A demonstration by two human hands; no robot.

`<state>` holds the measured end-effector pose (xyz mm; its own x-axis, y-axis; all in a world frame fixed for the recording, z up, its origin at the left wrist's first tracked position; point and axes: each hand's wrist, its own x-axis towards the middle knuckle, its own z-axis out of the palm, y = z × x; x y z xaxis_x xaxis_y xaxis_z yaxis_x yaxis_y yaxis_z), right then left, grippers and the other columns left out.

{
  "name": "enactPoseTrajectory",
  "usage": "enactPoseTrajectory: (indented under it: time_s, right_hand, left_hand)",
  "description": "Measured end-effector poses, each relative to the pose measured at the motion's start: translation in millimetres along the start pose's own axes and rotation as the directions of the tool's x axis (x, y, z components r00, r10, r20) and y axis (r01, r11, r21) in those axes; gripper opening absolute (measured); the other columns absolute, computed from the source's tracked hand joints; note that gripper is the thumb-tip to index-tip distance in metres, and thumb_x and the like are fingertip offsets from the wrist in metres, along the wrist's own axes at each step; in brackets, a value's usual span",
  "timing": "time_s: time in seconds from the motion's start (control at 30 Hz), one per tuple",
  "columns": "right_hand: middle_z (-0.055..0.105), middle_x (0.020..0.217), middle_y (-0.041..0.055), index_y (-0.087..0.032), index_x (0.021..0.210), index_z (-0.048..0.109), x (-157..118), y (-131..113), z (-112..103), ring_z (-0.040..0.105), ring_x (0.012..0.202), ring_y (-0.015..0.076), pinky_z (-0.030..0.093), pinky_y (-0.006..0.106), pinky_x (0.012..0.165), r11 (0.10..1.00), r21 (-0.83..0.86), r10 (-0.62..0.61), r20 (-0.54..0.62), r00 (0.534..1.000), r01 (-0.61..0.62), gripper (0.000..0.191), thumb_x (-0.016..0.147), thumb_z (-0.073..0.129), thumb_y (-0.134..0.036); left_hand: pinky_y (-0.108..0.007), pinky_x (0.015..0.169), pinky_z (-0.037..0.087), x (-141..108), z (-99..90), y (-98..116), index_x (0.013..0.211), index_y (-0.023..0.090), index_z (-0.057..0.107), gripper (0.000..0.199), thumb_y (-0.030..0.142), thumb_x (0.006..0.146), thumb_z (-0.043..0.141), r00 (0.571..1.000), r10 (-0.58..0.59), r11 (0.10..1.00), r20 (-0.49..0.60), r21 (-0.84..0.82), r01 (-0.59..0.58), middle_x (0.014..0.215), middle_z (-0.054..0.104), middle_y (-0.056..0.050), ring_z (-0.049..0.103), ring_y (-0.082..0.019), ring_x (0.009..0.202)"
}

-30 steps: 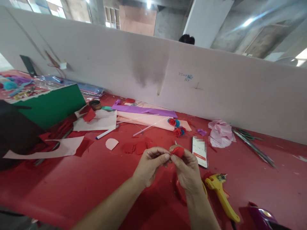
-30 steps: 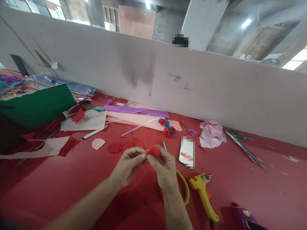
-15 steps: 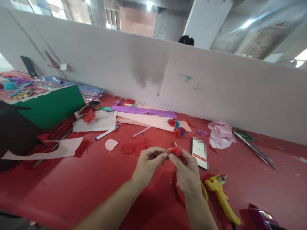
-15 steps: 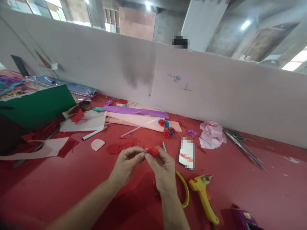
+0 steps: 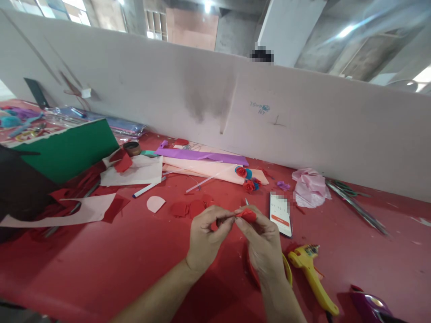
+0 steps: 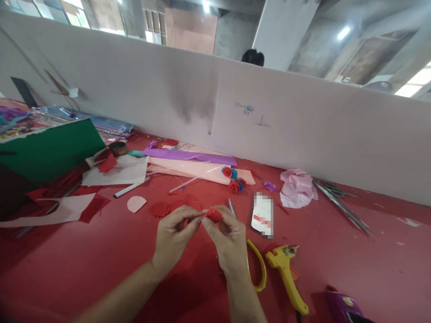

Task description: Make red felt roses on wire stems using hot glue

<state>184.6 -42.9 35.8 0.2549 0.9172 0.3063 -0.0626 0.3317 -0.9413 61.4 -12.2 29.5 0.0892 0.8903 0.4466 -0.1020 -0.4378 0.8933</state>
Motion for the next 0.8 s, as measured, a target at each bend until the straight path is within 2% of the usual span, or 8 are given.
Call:
enactPoseTrajectory:
  time_s: [0.17, 0.3, 0.4, 0.5, 0.57, 0.67, 0.73, 0.8]
  right_hand:
    - [0.062, 0.088, -0.0013, -0.029, 0.086, 0.074, -0.7, 0.3, 2.0, 0.056, 0.086, 0.0136, 0.046, 0.025, 0.078, 0.997, 0.068, 0.020, 0.010, 1.000, -0.021, 0.016, 0.077, 0.070, -0.016]
    - [0.063, 0.087, -0.0009, -0.029, 0.085, 0.075, -0.5, -1.1, 2.2, 0.057, 0.085, 0.0140, 0.047, 0.025, 0.077, 0.994, 0.102, 0.034, 0.009, 0.999, -0.034, 0.016, 0.075, 0.072, -0.016]
    - [0.065, 0.086, -0.0007, -0.029, 0.085, 0.075, -0.9, 0.5, 2.7, 0.059, 0.085, 0.0148, 0.048, 0.026, 0.078, 0.993, 0.111, 0.041, -0.001, 0.999, -0.041, 0.016, 0.075, 0.072, -0.017]
    - [0.068, 0.086, -0.0001, -0.027, 0.088, 0.075, 0.6, 5.4, 3.7, 0.060, 0.084, 0.0161, 0.048, 0.028, 0.079, 0.995, 0.078, 0.070, -0.049, 0.996, -0.066, 0.013, 0.077, 0.070, -0.021]
    - [0.069, 0.087, 0.0009, -0.025, 0.090, 0.073, 4.2, 9.4, 2.3, 0.061, 0.084, 0.0169, 0.048, 0.030, 0.079, 0.994, 0.034, 0.112, -0.123, 0.986, -0.108, 0.013, 0.078, 0.068, -0.026]
    - [0.070, 0.090, 0.0035, -0.020, 0.096, 0.069, 12.6, 16.7, -6.4, 0.062, 0.082, 0.0182, 0.049, 0.032, 0.077, 0.968, -0.119, 0.193, -0.195, 0.962, -0.219, 0.021, 0.078, 0.065, -0.030]
    - [0.070, 0.093, 0.0049, -0.018, 0.104, 0.065, 17.5, 23.3, -14.5, 0.063, 0.082, 0.0192, 0.049, 0.032, 0.076, 0.889, -0.369, 0.236, -0.135, 0.962, -0.270, 0.029, 0.077, 0.062, -0.028]
    - [0.070, 0.091, 0.0057, -0.018, 0.110, 0.063, 19.4, 31.0, -20.4, 0.064, 0.082, 0.0206, 0.049, 0.033, 0.075, 0.743, -0.624, 0.272, -0.050, 0.961, -0.242, 0.035, 0.075, 0.060, -0.022]
  left_hand:
    - [-0.021, 0.058, 0.045, -3.5, -2.5, 6.4, 0.083, 0.019, 0.071, 0.012, 0.012, 0.080, 0.062, 0.981, 0.189, 0.963, -0.036, 0.202, -0.178, 0.071, 0.069, -0.002, 0.057, -0.010, 0.061]
    - [-0.023, 0.059, 0.046, -5.1, -4.1, 6.0, 0.086, 0.021, 0.071, 0.014, 0.012, 0.080, 0.062, 0.977, 0.213, 0.950, -0.022, 0.239, -0.201, 0.075, 0.071, -0.003, 0.059, -0.012, 0.063]
    - [-0.022, 0.061, 0.046, -4.2, -2.5, 6.2, 0.084, 0.021, 0.072, 0.013, 0.014, 0.080, 0.062, 0.993, 0.119, 0.982, -0.028, 0.151, -0.114, 0.074, 0.070, -0.003, 0.058, -0.011, 0.064]
    - [-0.021, 0.060, 0.045, -0.4, 2.1, 3.7, 0.083, 0.021, 0.071, 0.010, 0.017, 0.079, 0.063, 0.990, -0.139, 0.984, -0.015, -0.112, 0.136, 0.071, 0.068, -0.001, 0.056, -0.010, 0.063]
    - [-0.019, 0.058, 0.043, 3.4, 4.9, -1.5, 0.087, 0.021, 0.070, 0.011, 0.018, 0.078, 0.065, 0.944, -0.330, 0.883, 0.022, -0.347, 0.317, 0.068, 0.064, 0.001, 0.054, -0.009, 0.061]
    - [-0.015, 0.053, 0.039, 10.1, 4.8, -12.8, 0.087, 0.018, 0.067, 0.013, 0.019, 0.074, 0.070, 0.832, -0.538, 0.623, 0.132, -0.603, 0.499, 0.065, 0.061, 0.002, 0.049, -0.005, 0.054]
    - [-0.014, 0.048, 0.035, 14.3, 1.9, -19.8, 0.083, 0.014, 0.066, 0.013, 0.017, 0.072, 0.072, 0.757, -0.610, 0.455, 0.234, -0.679, 0.576, 0.065, 0.060, 0.000, 0.046, -0.003, 0.050]
    - [-0.013, 0.044, 0.032, 17.7, -1.6, -25.1, 0.081, 0.011, 0.065, 0.012, 0.013, 0.071, 0.072, 0.693, -0.645, 0.322, 0.322, -0.708, 0.628, 0.065, 0.058, -0.001, 0.044, -0.003, 0.048]
